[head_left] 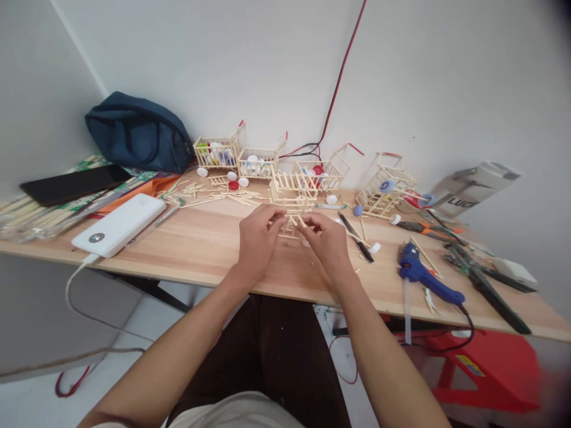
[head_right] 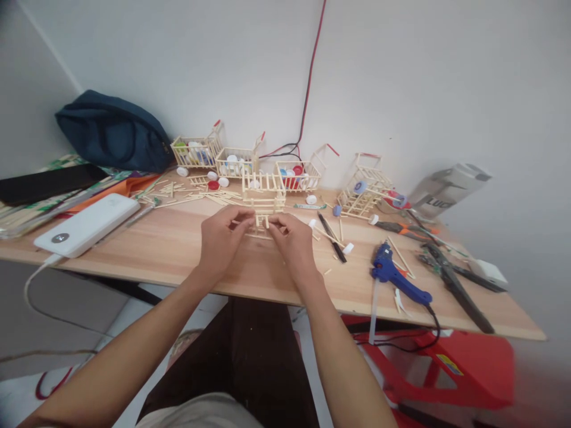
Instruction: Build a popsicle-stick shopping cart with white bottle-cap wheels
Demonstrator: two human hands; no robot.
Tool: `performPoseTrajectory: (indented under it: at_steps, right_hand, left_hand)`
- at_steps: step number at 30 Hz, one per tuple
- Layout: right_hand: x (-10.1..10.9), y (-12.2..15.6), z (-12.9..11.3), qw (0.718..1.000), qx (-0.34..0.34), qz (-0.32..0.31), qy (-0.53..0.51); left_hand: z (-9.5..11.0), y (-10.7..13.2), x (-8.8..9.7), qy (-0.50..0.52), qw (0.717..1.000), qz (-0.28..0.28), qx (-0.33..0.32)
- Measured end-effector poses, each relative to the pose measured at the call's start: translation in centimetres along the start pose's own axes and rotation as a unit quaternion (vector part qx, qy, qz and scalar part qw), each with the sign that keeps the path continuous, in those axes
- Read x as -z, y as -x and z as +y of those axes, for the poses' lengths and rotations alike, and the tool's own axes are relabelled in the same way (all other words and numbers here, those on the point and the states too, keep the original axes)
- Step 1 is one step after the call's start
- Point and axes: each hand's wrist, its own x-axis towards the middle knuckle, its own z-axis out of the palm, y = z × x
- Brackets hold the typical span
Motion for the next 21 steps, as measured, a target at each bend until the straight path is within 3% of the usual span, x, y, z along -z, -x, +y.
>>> performPoseTrajectory:
  at_steps: [7, 21]
  right_hand:
    - [0.0, -0.7, 0.2, 0.994, 0.076, 0.038, 0.067]
    - [-0.7, -0.7, 0.7, 0.972, 0.084, 0.057, 0.21]
  left_hand:
    - [-0.7, -0.5, 0.9, -0.009, 0.999, 0.041, 0.035]
    - [-0.9, -0.8, -0.3, -0.022, 0.998, 0.022, 0.049]
